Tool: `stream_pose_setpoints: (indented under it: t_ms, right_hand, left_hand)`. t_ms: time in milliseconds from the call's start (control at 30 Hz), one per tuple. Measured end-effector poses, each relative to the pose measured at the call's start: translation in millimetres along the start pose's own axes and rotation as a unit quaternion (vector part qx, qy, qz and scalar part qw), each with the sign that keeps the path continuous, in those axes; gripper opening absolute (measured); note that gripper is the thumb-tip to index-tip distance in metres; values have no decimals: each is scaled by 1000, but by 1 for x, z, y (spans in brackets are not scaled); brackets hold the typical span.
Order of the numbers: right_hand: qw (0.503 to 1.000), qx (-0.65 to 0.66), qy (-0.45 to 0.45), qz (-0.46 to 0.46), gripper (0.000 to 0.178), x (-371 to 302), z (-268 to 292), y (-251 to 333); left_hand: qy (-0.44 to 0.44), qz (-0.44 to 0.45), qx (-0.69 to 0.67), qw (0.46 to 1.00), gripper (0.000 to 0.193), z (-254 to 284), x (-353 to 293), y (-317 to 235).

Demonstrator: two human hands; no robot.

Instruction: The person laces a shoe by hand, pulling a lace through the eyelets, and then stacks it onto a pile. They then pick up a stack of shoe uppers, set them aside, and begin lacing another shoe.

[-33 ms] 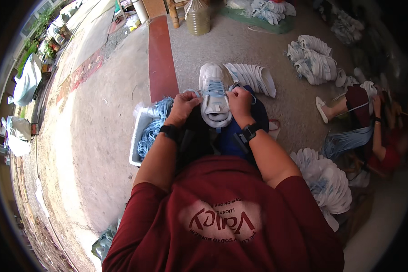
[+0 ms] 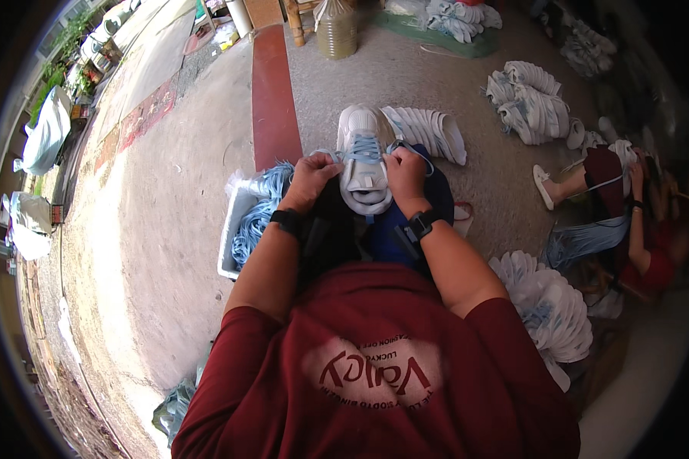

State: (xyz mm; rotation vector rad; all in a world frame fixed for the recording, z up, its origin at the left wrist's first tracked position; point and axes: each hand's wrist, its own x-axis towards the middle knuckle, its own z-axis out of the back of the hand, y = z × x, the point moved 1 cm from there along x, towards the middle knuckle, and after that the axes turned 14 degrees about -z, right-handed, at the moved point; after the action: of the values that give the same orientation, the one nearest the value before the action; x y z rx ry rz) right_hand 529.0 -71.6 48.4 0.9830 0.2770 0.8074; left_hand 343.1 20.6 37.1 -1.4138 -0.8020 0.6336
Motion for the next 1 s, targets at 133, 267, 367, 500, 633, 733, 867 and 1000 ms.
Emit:
stream_pose_setpoints:
  t_ms: [133,267,367,500,633,733,867,1000]
  right_hand:
    - [980,-94,-53,168,20,-22,6,19]
    - [975,-150,-29,160,13,-9,6,2]
    - [995,7,89,49,7,2,10,-2]
    - [993,-55,29,97,6,-8,10,8]
    - [974,-195,51,104,3,7,8,5]
    - [991,-86,103,-3,5,15,8,-12]
    - [996,-8,73,56,4,3,7,-4]
    - [977,-109,44,177,14,0,10,1]
  left_hand:
    - [-24,-20,-7,999,11,3,-3,3]
    - [-24,-32,-2,999,14,-4,-1,-2]
    - [-28,-37,1,999,14,-4,-4,-2]
    - [-34,-48,-3,998,14,-3,-5,-2]
    - [-28,-66,7,997,13,-1,-5,1]
    - [-27,-70,12,997,15,-2,-3,1]
    - [-37,-80,20,996,14,0,-8,2]
    - [-38,-95,33,994,12,0,-6,2]
